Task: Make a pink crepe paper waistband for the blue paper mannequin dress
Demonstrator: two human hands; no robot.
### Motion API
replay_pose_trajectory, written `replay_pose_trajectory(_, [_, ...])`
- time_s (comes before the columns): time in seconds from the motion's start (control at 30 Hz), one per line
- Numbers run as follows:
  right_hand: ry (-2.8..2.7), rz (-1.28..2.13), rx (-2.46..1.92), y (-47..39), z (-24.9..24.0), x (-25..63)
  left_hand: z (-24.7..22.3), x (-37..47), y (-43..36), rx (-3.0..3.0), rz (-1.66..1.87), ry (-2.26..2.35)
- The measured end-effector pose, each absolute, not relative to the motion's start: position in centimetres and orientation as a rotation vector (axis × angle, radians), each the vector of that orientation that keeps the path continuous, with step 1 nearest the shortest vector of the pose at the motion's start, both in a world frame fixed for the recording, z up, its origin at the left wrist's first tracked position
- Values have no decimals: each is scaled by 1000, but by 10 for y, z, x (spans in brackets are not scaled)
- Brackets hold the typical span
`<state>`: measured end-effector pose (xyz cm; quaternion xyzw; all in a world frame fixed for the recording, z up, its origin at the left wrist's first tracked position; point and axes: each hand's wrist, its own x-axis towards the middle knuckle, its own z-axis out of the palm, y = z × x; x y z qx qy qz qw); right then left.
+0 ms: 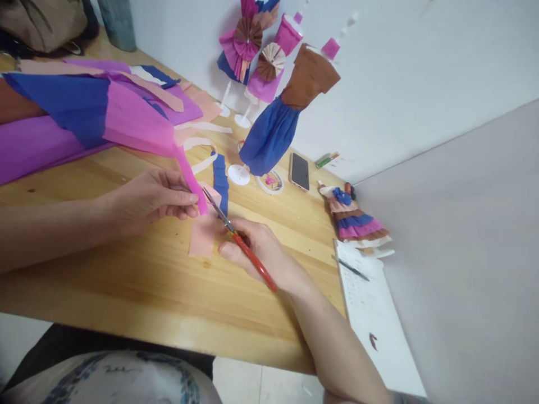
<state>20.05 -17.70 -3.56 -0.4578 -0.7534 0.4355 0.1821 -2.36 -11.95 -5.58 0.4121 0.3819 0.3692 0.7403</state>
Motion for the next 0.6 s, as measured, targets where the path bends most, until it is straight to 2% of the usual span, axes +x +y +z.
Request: replay_pose_trajectory(0.6, [-2130, 1206, -1323, -177, -33, 202, -52, -23, -119, 864, 982, 799])
